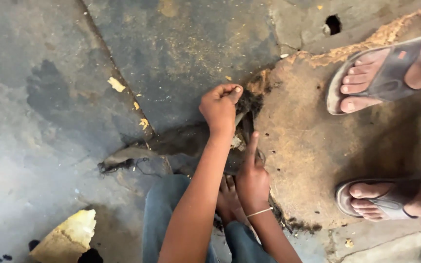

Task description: Removing old covering and scraping foam from a motorcycle seat base using a metal blade.

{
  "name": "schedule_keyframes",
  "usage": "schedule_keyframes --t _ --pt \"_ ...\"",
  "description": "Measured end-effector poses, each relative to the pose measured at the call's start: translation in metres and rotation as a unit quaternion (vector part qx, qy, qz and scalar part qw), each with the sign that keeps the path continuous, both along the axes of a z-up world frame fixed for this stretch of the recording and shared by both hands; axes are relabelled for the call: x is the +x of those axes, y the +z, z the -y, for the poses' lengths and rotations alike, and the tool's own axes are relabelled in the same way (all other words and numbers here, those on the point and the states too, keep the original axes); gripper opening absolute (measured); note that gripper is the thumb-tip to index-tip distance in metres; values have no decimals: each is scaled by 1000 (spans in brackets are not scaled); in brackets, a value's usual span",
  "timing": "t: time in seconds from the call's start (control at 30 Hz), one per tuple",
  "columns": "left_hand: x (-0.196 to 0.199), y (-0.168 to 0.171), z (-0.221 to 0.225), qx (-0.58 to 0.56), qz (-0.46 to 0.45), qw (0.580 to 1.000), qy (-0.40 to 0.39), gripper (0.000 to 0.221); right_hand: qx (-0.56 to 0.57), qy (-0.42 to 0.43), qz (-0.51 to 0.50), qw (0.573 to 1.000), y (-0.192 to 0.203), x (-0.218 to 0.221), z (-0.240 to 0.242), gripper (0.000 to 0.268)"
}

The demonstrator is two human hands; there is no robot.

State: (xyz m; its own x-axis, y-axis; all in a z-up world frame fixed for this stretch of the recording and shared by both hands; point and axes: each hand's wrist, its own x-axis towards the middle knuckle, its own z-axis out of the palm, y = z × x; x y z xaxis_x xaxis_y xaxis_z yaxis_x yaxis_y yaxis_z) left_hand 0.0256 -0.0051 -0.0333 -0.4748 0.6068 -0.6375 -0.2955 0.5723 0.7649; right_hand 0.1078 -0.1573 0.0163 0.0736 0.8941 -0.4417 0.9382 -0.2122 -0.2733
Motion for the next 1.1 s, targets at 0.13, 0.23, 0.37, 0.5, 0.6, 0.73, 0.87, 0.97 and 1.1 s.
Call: schedule_keyframes --t 0.13,0.23,0.37,0.5,0.6,0.73,0.87,0.97,1.1 --pt "-7 7 1 -15 -70 994 -86 10 -23 -148 -212 966 22 17 -3 86" --pt "-10 21 1 24 -101 978 -180 11 -80 -386 -543 742 51 32 -18 74" --pt "-24 75 9 107 -208 930 -284 18 -89 -395 -832 379 77 40 -52 59" --pt "-38 121 27 142 -200 930 -273 21 -110 -336 -885 303 96 38 -82 60" --pt "-51 154 35 159 -133 957 -203 20 -125 -307 -906 262 103 36 -92 65" --pt "-61 196 49 190 -199 933 -232 23 -105 -284 -923 239 111 37 -101 64" --pt "-55 217 75 289 -268 866 -307 28 -82 -257 -930 248 111 42 -101 62" --pt "-42 225 94 305 -212 867 -333 36 -83 -235 -937 246 117 36 -109 65" --pt "-40 229 106 312 -151 862 -370 36 -84 -214 -943 241 120 33 -110 70"
